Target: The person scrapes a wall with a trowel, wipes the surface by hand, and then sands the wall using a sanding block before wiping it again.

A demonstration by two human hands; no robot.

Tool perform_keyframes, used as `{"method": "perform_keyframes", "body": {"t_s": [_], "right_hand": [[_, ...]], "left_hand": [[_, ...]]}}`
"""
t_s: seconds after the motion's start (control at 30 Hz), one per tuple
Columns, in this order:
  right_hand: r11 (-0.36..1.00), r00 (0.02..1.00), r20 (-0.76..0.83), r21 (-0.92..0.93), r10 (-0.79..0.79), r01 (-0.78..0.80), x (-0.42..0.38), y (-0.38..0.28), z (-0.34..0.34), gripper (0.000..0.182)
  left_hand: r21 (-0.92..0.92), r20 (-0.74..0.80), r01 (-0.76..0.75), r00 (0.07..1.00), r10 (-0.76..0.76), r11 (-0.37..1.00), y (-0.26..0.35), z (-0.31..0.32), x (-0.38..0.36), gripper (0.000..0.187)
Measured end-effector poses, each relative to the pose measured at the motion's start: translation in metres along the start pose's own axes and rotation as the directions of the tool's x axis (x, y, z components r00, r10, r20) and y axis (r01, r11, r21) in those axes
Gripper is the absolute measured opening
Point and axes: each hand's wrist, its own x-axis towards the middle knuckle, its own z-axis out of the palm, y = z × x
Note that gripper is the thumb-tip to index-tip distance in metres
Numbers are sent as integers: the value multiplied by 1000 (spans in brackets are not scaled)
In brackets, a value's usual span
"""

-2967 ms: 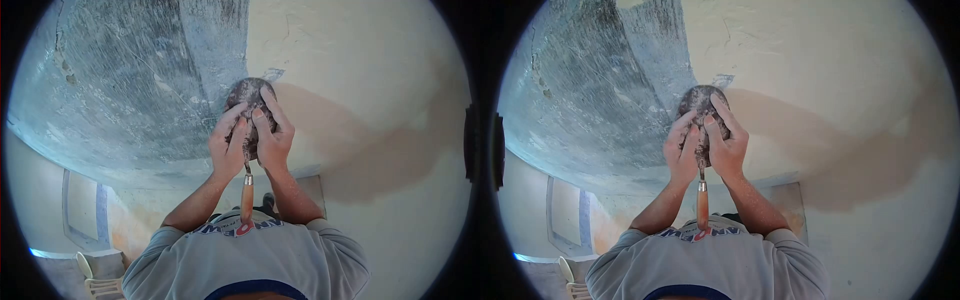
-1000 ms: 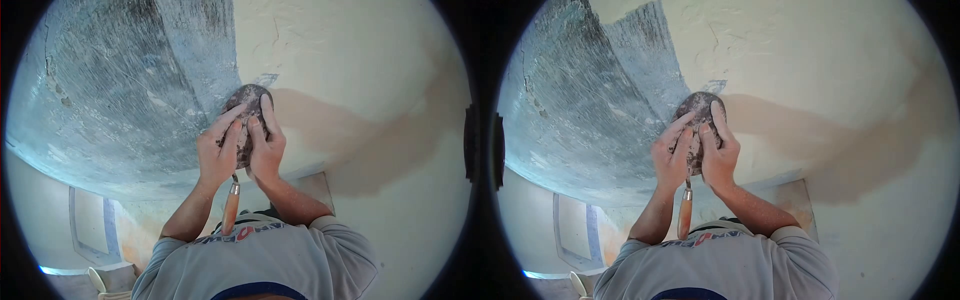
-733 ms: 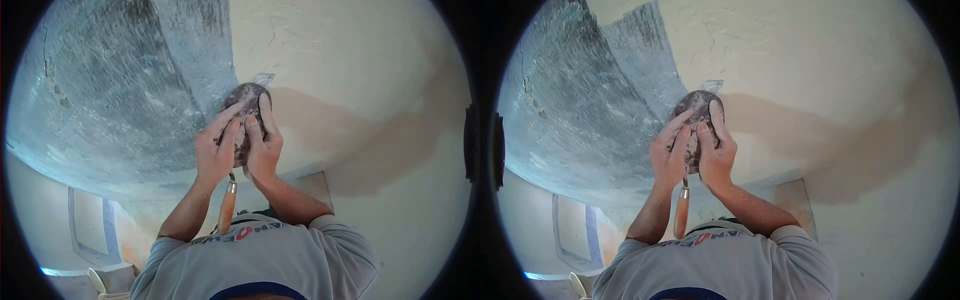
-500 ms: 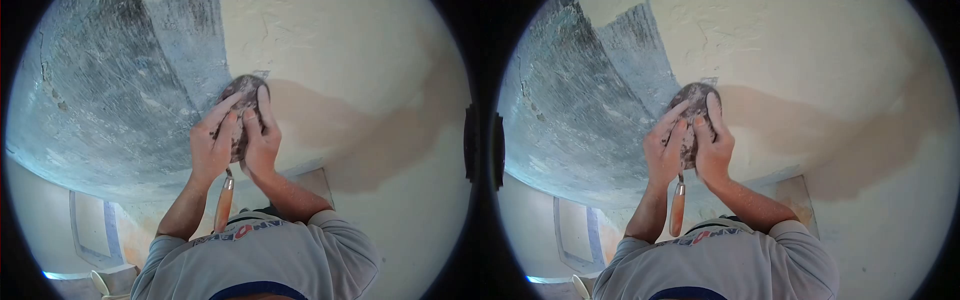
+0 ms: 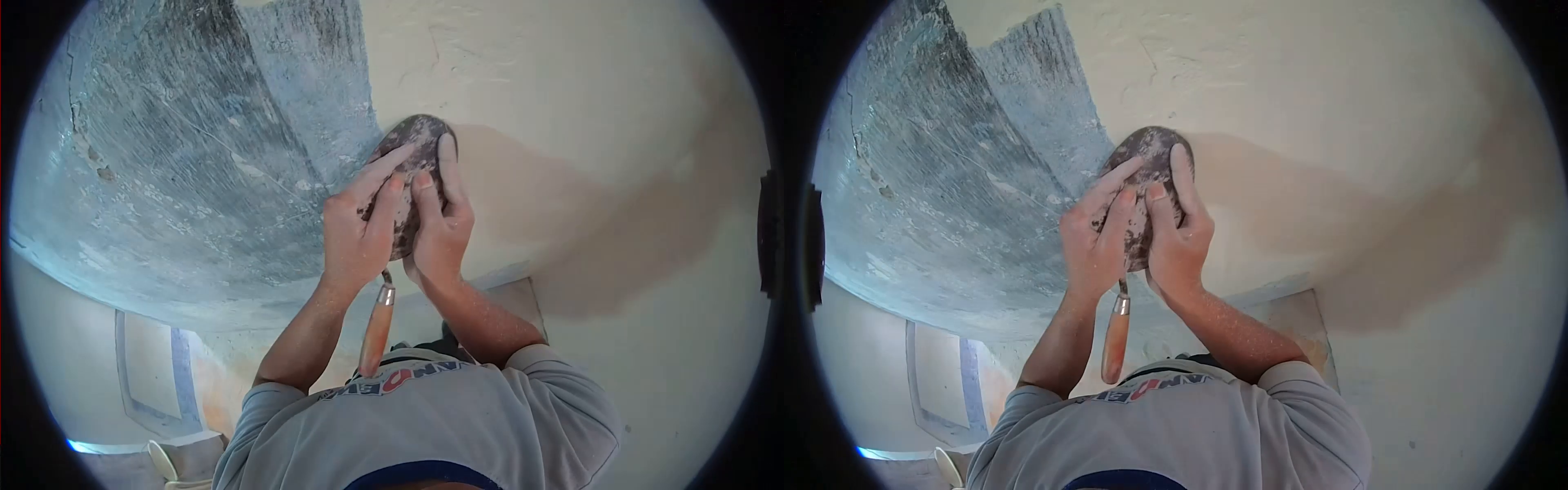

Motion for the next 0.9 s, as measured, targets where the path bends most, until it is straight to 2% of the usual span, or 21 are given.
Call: {"method": "perform_keyframes", "body": {"t_s": [0.03,0.07,0.1,0.23,0.33,0.4,0.47,0.53,0.6,0.67,0.77,0.83,0.9], "right_hand": [[997,999,-18,-70,-42,41,0,4,-2,49],[985,995,-1,-140,-98,97,-3,5,-3,49],[985,994,-1,-136,-108,106,1,5,-6,49],[999,999,35,-44,10,-8,7,-5,-9,50],[991,998,13,-120,-54,55,8,2,-16,49],[949,991,39,-287,-125,131,0,11,-28,49],[943,993,73,-313,-96,115,-4,8,-35,52],[920,990,110,-373,-86,122,-9,1,-38,57],[889,976,190,-421,-107,179,-11,-3,-41,63],[794,914,313,-470,-258,385,-10,4,-47,66],[826,936,253,-451,-244,338,-15,-3,-33,67],[785,920,267,-484,-288,386,-10,2,-32,61],[474,780,478,-621,-403,625,1,5,-31,56]], "left_hand": [[-32,8,54,999,-53,998,1,0,0,29],[15,-13,53,999,-53,998,-1,1,-5,29],[14,-11,43,999,-43,999,-4,4,-3,29],[-6,-31,-14,999,14,1000,-5,11,-1,26],[-54,-8,28,1000,-28,998,-9,12,-4,27],[-66,-22,97,995,-98,993,-23,17,-20,27],[-56,-54,54,997,-57,997,-32,23,-29,27],[-211,-22,248,966,-258,946,-34,26,-38,28],[-208,-73,239,963,-258,949,-39,28,-44,29],[-293,-169,165,961,-221,942,-41,31,-47,29],[-278,-210,128,959,-190,952,-36,30,-49,29],[-258,-230,123,955,-185,958,-37,26,-48,29],[-259,-239,138,950,-201,956,-38,19,-47,29]]}}
